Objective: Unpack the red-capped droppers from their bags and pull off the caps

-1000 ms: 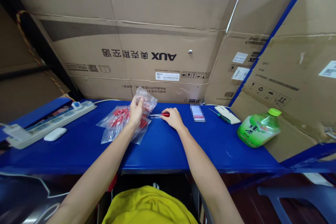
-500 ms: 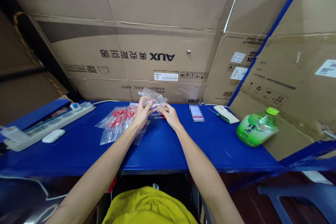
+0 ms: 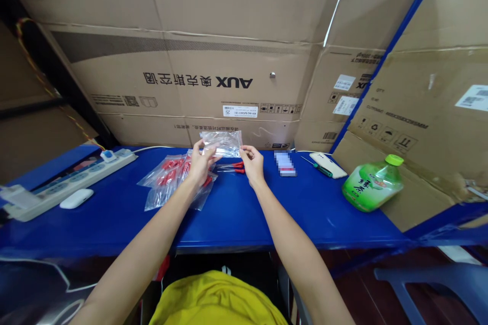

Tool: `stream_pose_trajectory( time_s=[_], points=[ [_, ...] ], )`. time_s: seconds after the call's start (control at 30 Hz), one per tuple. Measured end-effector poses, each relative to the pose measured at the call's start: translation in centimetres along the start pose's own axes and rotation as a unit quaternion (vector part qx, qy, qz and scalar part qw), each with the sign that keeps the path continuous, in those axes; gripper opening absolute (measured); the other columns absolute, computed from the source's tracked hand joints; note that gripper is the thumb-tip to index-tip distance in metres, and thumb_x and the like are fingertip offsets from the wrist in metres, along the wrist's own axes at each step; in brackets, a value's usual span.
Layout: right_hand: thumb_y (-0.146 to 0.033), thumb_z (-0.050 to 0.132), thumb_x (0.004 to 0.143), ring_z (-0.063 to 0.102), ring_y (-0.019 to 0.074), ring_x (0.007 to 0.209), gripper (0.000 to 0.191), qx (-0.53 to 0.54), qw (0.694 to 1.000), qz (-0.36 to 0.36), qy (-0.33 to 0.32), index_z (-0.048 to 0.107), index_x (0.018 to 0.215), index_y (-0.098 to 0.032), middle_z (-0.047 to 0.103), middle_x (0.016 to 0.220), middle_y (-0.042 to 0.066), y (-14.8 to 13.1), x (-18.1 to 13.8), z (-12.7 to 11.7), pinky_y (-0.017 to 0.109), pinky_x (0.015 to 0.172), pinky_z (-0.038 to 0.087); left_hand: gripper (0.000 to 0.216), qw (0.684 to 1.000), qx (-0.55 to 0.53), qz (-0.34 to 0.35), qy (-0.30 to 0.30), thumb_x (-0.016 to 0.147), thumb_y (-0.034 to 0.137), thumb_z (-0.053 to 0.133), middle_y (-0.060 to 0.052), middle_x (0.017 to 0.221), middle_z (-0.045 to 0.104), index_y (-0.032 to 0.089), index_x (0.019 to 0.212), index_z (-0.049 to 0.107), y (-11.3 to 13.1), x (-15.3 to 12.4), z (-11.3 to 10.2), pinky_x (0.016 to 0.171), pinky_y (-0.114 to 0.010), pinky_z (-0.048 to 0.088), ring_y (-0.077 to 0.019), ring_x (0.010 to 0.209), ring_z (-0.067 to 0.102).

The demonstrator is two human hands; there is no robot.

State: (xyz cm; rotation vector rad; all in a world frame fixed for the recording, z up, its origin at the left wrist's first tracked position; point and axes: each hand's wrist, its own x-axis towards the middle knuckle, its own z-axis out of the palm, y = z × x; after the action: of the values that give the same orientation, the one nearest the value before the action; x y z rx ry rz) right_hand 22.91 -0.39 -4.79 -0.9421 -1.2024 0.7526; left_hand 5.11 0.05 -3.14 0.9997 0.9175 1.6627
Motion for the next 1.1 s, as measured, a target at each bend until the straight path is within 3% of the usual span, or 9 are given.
stream_pose_trajectory(
  time_s=[0.1,0.2,0.3,0.43,0.53,0.63,0.7,0.93,1.1],
  points=[
    [-0.048,0.062,0.087,0.065,0.0213,0.089,0.029,-0.041,0.998,-0.038,0.005,0.065,0.095,-0.020,0.070,0.092,0.006,-0.2,0.1,-0.3,0.032,0.084,0.052,0.061,0.991,0.093,0.086,0.030,0.081,0.021,0.079,-0.014,0.131,0.063,0.027,0.134,0.049,0.8,-0.1,-0.4,0.095,-0.043,0.057,-0.0266,0.119,0.064],
    [-0.047,0.056,0.092,0.063,0.0207,0.088,0.027,-0.079,0.995,-0.057,0.001,0.062,0.092,-0.021,0.068,0.090,0.005,-0.6,-0.1,-0.3,0.031,0.084,0.052,0.061,0.941,0.228,0.249,0.028,0.077,0.017,0.079,-0.014,0.139,0.057,0.025,0.134,0.058,2.2,-0.7,-0.5,0.116,-0.048,0.041,-0.0308,0.136,0.051],
    [-0.047,0.053,0.095,0.062,0.0200,0.085,0.027,-0.097,0.992,-0.074,-0.016,0.061,0.093,-0.021,0.067,0.088,0.005,-1.4,-0.6,-0.2,0.030,0.083,0.051,0.059,0.899,0.298,0.321,-0.006,0.079,0.018,0.075,-0.013,0.142,0.057,0.025,0.136,0.061,3.2,-1.3,-0.3,0.121,-0.050,0.032,-0.0321,0.139,0.048],
    [-0.049,0.055,0.095,0.063,0.0201,0.083,0.029,-0.118,0.985,-0.094,-0.081,0.067,0.100,-0.022,0.070,0.090,0.005,-2.3,-1.3,0.2,0.031,0.082,0.051,0.022,0.885,0.360,0.277,-0.108,0.095,0.035,0.063,-0.009,0.106,0.075,0.023,0.111,0.074,3.3,-1.3,0.1,0.107,-0.045,0.043,-0.0279,0.106,0.065],
    [-0.050,0.057,0.095,0.061,0.0196,0.078,0.032,-0.123,0.983,-0.090,-0.101,0.069,0.108,-0.022,0.067,0.083,0.003,-2.4,-1.5,0.3,0.031,0.079,0.050,0.032,0.914,0.328,0.197,-0.135,0.096,0.047,0.060,-0.005,0.078,0.072,0.020,0.085,0.073,2.7,-0.9,0.1,0.083,-0.034,0.050,-0.0221,0.077,0.064],
    [-0.051,0.060,0.094,0.057,0.0177,0.070,0.037,-0.097,0.987,-0.080,-0.100,0.066,0.117,-0.023,0.060,0.073,-0.002,-2.1,-1.3,0.3,0.030,0.075,0.049,0.037,0.953,0.243,0.135,-0.121,0.092,0.052,0.065,-0.003,0.072,0.069,0.018,0.080,0.073,2.1,-0.4,0.0,0.067,-0.028,0.045,-0.0179,0.068,0.060],
    [-0.052,0.061,0.093,0.053,0.0167,0.066,0.039,-0.072,0.990,-0.073,-0.101,0.064,0.119,-0.023,0.055,0.069,-0.003,-1.8,-1.0,0.2,0.029,0.071,0.047,0.037,0.960,0.230,0.119,-0.111,0.090,0.051,0.067,-0.002,0.070,0.067,0.017,0.077,0.072,1.9,-0.2,-0.2,0.063,-0.026,0.042,-0.0162,0.065,0.057],
    [-0.052,0.064,0.090,0.056,0.0170,0.070,0.042,-0.065,0.991,-0.046,-0.106,0.068,0.119,-0.022,0.060,0.071,-0.002,-1.4,-0.3,-0.5,0.029,0.072,0.049,0.035,0.955,0.247,0.122,-0.111,0.089,0.049,0.069,-0.002,0.068,0.068,0.018,0.074,0.072,1.9,0.0,-0.7,0.060,-0.027,0.040,-0.0158,0.061,0.054],
    [-0.051,0.073,0.083,0.061,0.0188,0.074,0.030,-0.092,0.984,-0.031,-0.146,0.075,0.090,-0.022,0.071,0.084,0.003,-1.3,-0.6,-0.4,0.031,0.070,0.051,0.029,0.887,0.376,0.218,-0.155,0.095,0.044,0.063,-0.004,0.074,0.072,0.021,0.081,0.074,1.9,-0.8,-0.3,0.067,-0.029,0.043,-0.0192,0.067,0.060]
  ],
)
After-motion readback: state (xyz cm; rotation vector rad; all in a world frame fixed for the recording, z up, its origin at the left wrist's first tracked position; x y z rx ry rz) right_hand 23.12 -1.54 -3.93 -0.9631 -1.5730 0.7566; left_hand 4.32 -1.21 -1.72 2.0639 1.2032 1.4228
